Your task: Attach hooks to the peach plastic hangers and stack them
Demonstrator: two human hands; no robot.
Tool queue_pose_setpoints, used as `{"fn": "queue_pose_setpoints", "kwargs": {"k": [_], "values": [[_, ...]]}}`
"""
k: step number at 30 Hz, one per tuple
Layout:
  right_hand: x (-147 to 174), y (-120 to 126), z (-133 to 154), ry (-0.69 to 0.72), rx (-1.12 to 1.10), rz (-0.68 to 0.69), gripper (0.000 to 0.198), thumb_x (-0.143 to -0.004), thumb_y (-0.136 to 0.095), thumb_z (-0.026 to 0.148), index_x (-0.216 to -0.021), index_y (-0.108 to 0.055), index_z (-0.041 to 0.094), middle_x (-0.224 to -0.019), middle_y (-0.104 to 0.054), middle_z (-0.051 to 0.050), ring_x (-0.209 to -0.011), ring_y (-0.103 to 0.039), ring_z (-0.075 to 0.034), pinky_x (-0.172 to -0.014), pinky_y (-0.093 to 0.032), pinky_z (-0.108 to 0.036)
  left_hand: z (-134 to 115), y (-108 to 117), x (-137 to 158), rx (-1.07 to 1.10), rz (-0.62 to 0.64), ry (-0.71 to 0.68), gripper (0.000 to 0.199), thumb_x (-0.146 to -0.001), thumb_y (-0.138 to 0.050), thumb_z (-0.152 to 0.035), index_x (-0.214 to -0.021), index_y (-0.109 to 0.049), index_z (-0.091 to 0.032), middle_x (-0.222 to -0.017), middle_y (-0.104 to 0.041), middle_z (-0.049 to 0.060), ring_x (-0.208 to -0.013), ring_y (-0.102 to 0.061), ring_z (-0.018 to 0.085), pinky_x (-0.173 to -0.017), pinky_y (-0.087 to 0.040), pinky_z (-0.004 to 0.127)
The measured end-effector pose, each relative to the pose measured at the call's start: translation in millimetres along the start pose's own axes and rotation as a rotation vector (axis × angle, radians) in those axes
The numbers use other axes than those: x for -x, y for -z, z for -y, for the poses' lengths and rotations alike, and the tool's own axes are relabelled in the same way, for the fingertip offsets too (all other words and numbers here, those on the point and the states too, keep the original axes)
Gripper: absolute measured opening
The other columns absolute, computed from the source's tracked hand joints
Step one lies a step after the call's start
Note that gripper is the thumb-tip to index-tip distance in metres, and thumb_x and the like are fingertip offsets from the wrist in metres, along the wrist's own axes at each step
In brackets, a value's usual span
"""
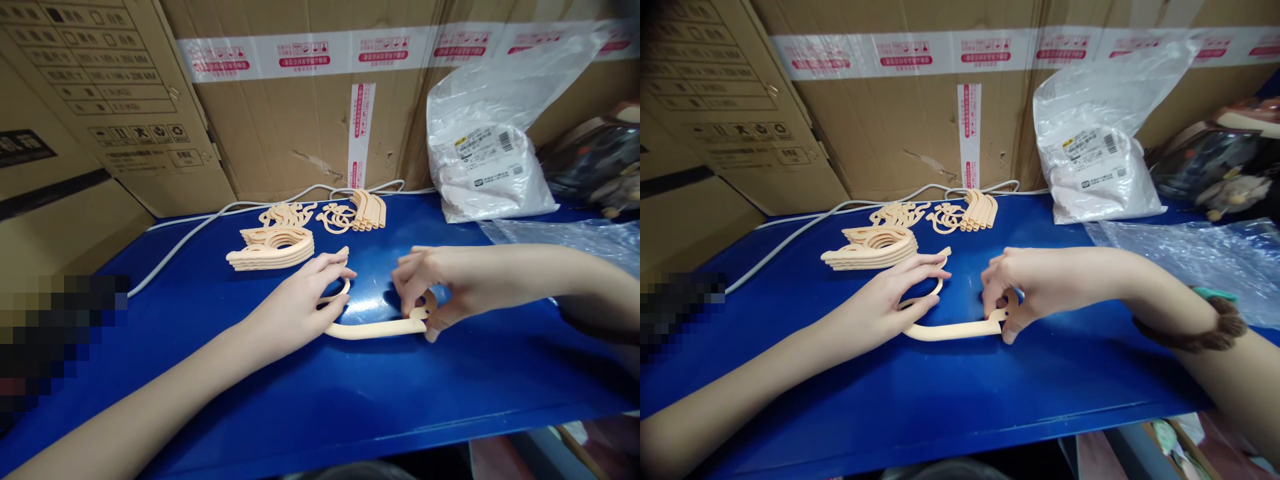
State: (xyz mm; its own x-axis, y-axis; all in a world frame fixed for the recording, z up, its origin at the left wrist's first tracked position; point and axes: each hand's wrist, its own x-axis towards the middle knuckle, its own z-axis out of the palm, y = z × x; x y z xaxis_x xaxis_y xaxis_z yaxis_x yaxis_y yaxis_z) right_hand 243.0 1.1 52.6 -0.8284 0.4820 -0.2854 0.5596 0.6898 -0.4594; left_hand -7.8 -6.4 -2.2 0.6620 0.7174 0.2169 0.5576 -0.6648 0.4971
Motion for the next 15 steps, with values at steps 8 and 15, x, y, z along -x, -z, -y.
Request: {"fn": "queue_pose_setpoints", "kwargs": {"k": [8, 15], "values": [[-3.1, -6.0, -10.3, 0.04, 0.175, -0.271, 0.027, -0.08, -0.055, 0.01, -0.095, -0.07, 0.025, -0.133, -0.05, -0.006, -0.122, -0.049, -0.024, -0.095, -0.043, -0.036, 2.0, -2.2, -1.8, -0.02, -0.065, 0.013, 0.031, -0.093, -0.054, -0.029, -0.123, -0.051, -0.022, -0.137, -0.05, 0.008, -0.131, -0.045, 0.023, -0.108, -0.039, 0.04], [-4.0, -4.8, -7.9, 0.065, 0.077, -0.219, 0.032, -0.084, -0.05, 0.01, -0.109, -0.064, 0.024, -0.122, -0.058, -0.006, -0.106, -0.059, -0.018, -0.086, -0.048, -0.028, -1.9, -2.5, -0.7, -0.022, -0.041, 0.029, 0.029, -0.096, -0.049, -0.03, -0.124, -0.049, -0.022, -0.136, -0.05, 0.008, -0.134, -0.041, 0.023, -0.109, -0.038, 0.04]]}}
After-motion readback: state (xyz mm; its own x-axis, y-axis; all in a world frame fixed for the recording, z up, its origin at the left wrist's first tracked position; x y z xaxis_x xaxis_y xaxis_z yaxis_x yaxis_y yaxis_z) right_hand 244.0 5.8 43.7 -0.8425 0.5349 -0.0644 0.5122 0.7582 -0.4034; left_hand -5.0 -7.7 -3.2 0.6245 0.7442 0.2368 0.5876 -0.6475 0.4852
